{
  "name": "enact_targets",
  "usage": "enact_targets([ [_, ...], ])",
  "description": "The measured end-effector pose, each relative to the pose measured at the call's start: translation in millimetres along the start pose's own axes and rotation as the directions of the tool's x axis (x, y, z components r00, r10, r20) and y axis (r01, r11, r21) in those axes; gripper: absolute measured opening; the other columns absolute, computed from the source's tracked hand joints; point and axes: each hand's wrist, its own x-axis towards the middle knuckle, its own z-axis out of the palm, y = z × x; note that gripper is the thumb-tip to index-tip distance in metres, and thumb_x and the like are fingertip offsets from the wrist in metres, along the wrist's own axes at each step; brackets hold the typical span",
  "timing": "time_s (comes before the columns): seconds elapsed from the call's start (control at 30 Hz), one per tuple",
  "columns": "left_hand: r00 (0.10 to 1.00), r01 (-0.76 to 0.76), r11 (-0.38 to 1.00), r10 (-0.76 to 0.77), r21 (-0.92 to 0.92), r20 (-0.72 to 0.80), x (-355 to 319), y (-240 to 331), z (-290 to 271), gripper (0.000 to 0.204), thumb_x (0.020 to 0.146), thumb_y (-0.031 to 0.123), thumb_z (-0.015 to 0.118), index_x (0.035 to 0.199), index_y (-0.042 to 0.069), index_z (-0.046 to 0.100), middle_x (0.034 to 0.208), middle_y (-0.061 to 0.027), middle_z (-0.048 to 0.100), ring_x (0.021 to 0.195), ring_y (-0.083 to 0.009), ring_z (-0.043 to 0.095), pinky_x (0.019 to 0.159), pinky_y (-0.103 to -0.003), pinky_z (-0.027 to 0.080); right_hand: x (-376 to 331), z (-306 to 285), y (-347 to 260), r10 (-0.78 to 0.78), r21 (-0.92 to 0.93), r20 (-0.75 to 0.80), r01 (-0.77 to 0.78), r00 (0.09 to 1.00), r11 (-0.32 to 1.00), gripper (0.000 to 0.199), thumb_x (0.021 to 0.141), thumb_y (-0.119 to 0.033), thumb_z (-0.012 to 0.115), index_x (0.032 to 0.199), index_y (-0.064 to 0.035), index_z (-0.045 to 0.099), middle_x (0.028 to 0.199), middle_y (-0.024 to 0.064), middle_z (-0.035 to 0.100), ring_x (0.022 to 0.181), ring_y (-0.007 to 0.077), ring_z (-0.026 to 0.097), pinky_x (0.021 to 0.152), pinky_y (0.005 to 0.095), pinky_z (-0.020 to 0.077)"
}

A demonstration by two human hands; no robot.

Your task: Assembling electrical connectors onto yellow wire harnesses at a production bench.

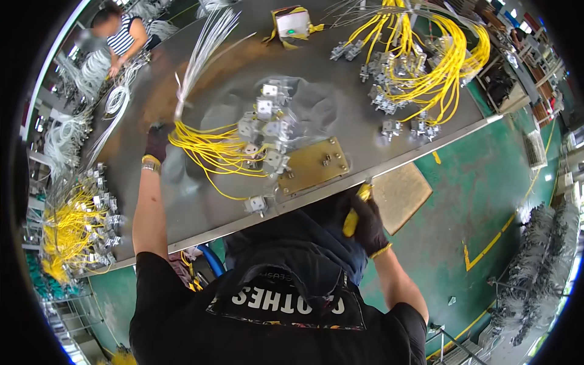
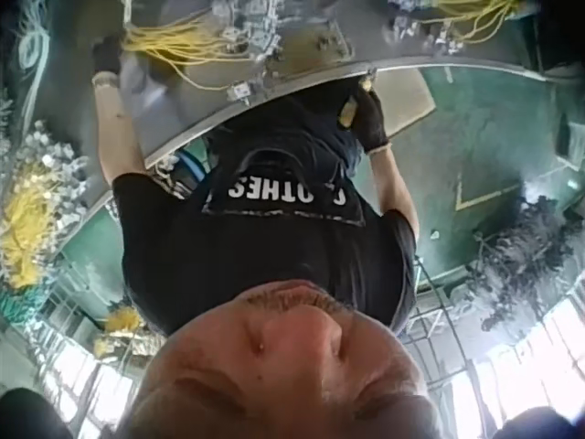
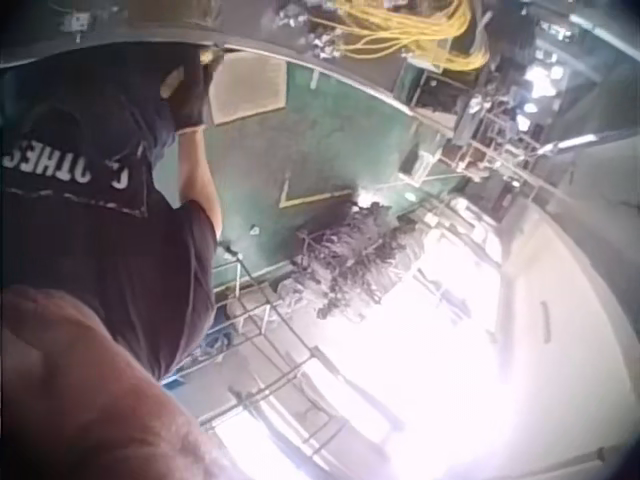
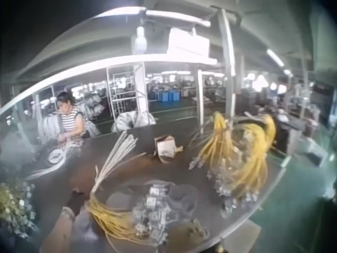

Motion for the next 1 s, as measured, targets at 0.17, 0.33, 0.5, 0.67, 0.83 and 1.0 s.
enact_targets([
  [0.17,0.948,-0.209,0.797,0.307,0.566,-0.081,-49,144,56,0.055,0.081,0.032,0.082,0.125,0.006,0.061,0.112,-0.0169,0.068,0.104,-0.036,0.065,0.093,-0.046,0.049,-30,29,58,0.241,-0.048,0.14,-0.237,0.96,0.97,0.039,0.089,-0.024,0.062,0.122,-0.0044,0.058,0.095,0.0036,0.063,0.08,0.0156,0.062,0.071,0.0309,0.0524],
  [0.33,0.94,-0.336,0.657,0.187,0.675,0.286,-72,238,131,0.084,0.074,0.062,0.075,0.136,0.009,0.056,0.141,-0.0139,0.053,0.13,-0.035,0.05,0.114,-0.057,0.026,-26,53,20,0.286,-0.409,0.18,-0.193,0.941,0.892,0.042,0.084,-0.027,0.065,0.118,-0.0038,0.062,0.097,-0.0012,0.058,0.087,0.0103,0.053,0.075,0.0264,0.044],
  [0.5,0.792,-0.526,0.423,-0.073,0.738,0.606,-53,253,184,0.092,0.079,0.071,0.061,0.148,0.011,0.049,0.158,-0.0211,0.034,0.146,-0.0397,0.032,0.121,-0.059,0.013,-22,32,35,0.23,-0.42,0.185,-0.135,0.955,0.898,0.029,0.088,-0.02,0.067,0.112,-0.0055,0.061,0.089,-0.0014,0.059,0.08,0.0089,0.055,0.068,0.0269,0.0446],
  [0.67,0.753,-0.61,0.609,0.248,0.507,0.609,-45,258,249,0.102,0.074,0.075,0.066,0.153,0.015,0.043,0.157,-0.0269,0.033,0.143,-0.0474,0.033,0.119,-0.063,0.016,-22,26,47,0.168,-0.377,0.131,-0.107,0.977,0.92,0.021,0.089,-0.015,0.066,0.107,-0.0069,0.062,0.09,-0.0008,0.062,0.078,0.0096,0.056,0.068,0.027,0.0461],
  [0.83,0.706,-0.669,0.597,0.321,0.443,0.632,-40,271,288,0.1,0.079,0.078,0.057,0.153,0.013,0.04,0.157,-0.0252,0.031,0.143,-0.0454,0.034,0.119,-0.062,0.015,-8,54,35,0.113,-0.509,0.04,-0.077,0.993,0.857,0.024,0.085,-0.012,0.078,0.102,-0.006,0.061,0.088,-0.0003,0.063,0.08,0.0085,0.06,0.072,0.0288,0.0508],
  [1.0,0.704,-0.669,0.611,0.336,0.424,0.626,-32,268,295,0.091,0.087,0.074,0.051,0.153,0.012,0.041,0.157,-0.0247,0.032,0.145,-0.0445,0.03,0.119,-0.062,0.015,-3,83,23,0.135,-0.349,0.031,-0.116,0.99,0.93,0.048,0.09,-0.008,0.068,0.135,-0.0004,0.055,0.093,0.0004,0.062,0.082,0.0092,0.058,0.076,0.0285,0.0507],
])
